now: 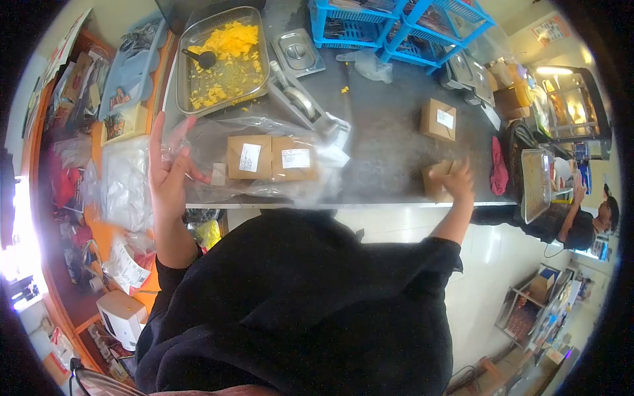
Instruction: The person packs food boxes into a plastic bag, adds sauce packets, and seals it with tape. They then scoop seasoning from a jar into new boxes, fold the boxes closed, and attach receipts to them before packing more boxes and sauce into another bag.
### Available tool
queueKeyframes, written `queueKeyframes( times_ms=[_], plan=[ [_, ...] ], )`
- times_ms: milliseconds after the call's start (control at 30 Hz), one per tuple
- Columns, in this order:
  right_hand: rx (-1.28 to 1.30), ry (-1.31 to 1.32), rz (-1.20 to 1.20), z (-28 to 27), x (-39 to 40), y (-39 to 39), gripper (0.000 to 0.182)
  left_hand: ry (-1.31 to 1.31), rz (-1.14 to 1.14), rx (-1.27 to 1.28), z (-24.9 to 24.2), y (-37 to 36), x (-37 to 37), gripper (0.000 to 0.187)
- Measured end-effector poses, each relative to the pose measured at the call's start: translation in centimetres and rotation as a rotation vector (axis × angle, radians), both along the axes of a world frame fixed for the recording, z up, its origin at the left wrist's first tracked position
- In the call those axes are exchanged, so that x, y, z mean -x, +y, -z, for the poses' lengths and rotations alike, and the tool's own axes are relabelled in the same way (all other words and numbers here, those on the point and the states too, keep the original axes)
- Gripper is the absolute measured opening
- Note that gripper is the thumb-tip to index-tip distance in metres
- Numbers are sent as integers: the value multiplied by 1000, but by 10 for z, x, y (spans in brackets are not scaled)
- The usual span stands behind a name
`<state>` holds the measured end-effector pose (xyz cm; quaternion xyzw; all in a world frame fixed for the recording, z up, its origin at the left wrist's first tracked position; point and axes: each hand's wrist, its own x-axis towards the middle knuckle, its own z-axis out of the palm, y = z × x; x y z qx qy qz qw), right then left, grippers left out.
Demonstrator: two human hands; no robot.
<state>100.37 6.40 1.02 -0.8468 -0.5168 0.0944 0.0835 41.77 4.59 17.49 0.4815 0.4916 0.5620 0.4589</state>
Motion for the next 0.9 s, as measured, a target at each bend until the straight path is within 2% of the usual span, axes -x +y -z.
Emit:
queueKeyframes(
  times_ms=[33, 133, 167, 267, 300, 367, 433, 500, 567, 667, 767, 867, 900],
  plan=[
    [-4, 190, -67, 35, -28, -10, 126, 3, 6, -13, 1, 1, -1, 65],
    [235, -132, 140, -37, 76, -18, 117, 6, 15, -19, 5, 4, -6, 65],
    [170, -104, 174, -40, 87, -18, 110, 11, 13, -7, 5, 3, -9, 64],
    [-121, 462, -199, 17, 35, -21, 110, 38, 44, 55, 3, 1, -7, 58],
    [-137, 740, -207, -12, 66, -21, 114, 45, 60, 84, 3, 0, -6, 57],
    [-179, 1037, -432, -70, 133, -14, 115, 36, 113, 104, 0, -3, -8, 53],
    [-140, 1224, -660, -118, 202, -8, 115, 23, 166, 117, -3, -6, -11, 51],
    [-177, 1123, -1066, -118, 255, 10, 115, -6, 207, 108, -4, -8, -18, 51],
    [-70, 1041, -1233, -124, 307, 19, 113, -39, 250, 118, -6, -11, -23, 51],
    [27, 403, -1234, -128, 352, 29, 104, -59, 286, 144, -8, -17, -20, 53],
    [47, 9, -1202, -99, 358, 36, 97, -106, 268, 155, -5, -21, -11, 54],
    [-262, -6, -1292, -99, 343, 29, 88, -134, 204, 124, 2, -21, -9, 56],
    [-357, 185, -1234, -104, 331, 35, 80, -115, 164, 104, 4, -21, -10, 57]
  ],
)
